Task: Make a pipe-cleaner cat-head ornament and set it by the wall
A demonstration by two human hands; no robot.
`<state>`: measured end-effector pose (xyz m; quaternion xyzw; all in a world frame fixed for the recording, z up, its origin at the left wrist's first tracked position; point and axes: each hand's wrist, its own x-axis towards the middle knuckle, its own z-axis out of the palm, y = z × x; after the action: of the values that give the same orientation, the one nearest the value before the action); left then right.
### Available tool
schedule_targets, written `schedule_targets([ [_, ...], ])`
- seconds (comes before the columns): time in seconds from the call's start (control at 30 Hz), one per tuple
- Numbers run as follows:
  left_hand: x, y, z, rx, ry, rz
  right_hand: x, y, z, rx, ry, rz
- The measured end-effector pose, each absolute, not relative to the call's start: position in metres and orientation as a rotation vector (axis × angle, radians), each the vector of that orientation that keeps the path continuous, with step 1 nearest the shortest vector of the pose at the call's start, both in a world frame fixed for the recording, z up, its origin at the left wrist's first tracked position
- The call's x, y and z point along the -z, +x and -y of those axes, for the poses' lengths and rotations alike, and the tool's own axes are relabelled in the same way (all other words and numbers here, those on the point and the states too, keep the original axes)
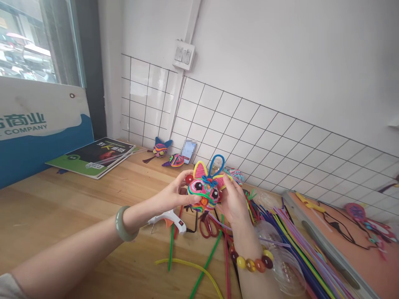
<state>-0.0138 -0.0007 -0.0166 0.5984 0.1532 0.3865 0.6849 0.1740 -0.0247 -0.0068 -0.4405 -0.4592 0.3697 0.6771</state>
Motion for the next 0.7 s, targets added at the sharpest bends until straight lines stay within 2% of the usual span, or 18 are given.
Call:
schedule_targets([
  [0.13, 0.02, -0.013, -0.001, -0.819, 1.374, -0.279, 0.002, 0.178, 0.028, -1.021, -0.9, 0.996],
  [0.37, 0.026, -0.014, -0.003, -0.754, 1.437, -0.247, -0.003, 0.185, 0.032, -0.838, -1.047, 1.12],
  [0.7, 0.024, -0.015, -0.001, -0.699, 1.459, -0.242, -0.012, 0.201, 0.042, -0.764, -1.192, 1.354],
])
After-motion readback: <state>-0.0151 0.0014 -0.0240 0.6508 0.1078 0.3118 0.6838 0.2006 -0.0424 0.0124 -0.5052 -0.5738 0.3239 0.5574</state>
